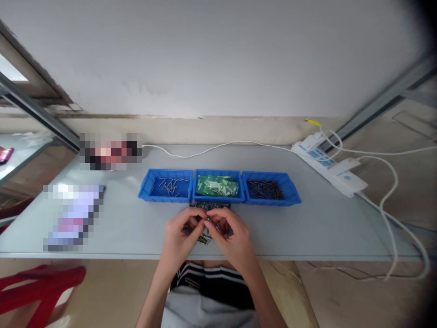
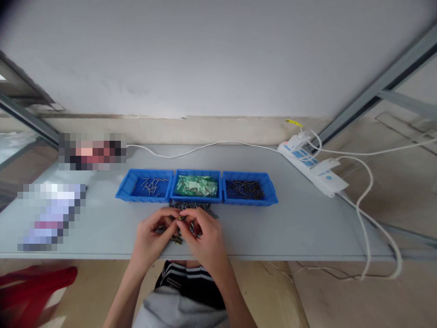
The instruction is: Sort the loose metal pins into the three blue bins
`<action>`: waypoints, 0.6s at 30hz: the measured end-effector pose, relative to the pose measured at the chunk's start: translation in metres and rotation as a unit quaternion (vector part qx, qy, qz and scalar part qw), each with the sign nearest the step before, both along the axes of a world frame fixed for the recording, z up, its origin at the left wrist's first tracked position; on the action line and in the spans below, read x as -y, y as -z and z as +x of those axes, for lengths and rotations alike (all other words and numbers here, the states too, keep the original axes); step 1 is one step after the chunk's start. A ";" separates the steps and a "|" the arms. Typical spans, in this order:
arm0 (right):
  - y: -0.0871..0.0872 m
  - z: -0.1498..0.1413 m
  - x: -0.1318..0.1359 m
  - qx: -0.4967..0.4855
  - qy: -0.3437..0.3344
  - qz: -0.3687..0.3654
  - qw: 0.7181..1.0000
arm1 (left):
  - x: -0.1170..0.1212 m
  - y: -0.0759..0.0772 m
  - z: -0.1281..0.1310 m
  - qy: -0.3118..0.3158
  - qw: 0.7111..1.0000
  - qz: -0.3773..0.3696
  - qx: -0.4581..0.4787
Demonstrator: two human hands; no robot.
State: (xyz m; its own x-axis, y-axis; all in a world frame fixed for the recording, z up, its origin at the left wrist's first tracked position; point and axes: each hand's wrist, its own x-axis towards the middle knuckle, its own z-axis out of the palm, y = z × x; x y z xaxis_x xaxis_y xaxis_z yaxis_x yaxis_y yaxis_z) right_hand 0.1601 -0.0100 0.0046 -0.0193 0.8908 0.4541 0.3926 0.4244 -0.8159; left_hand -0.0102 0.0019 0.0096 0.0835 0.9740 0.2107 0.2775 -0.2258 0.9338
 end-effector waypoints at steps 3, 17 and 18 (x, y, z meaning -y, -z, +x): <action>-0.001 -0.001 0.002 0.002 0.016 0.031 0.999 | 0.000 -0.001 0.000 0.002 1.000 0.010 -0.014; -0.036 0.085 -0.026 0.111 0.340 0.109 0.928 | 0.005 0.000 -0.002 -0.092 0.993 -0.039 0.069; -0.032 0.083 -0.022 0.121 0.320 0.107 0.934 | 0.005 0.001 -0.002 -0.093 0.992 -0.042 0.071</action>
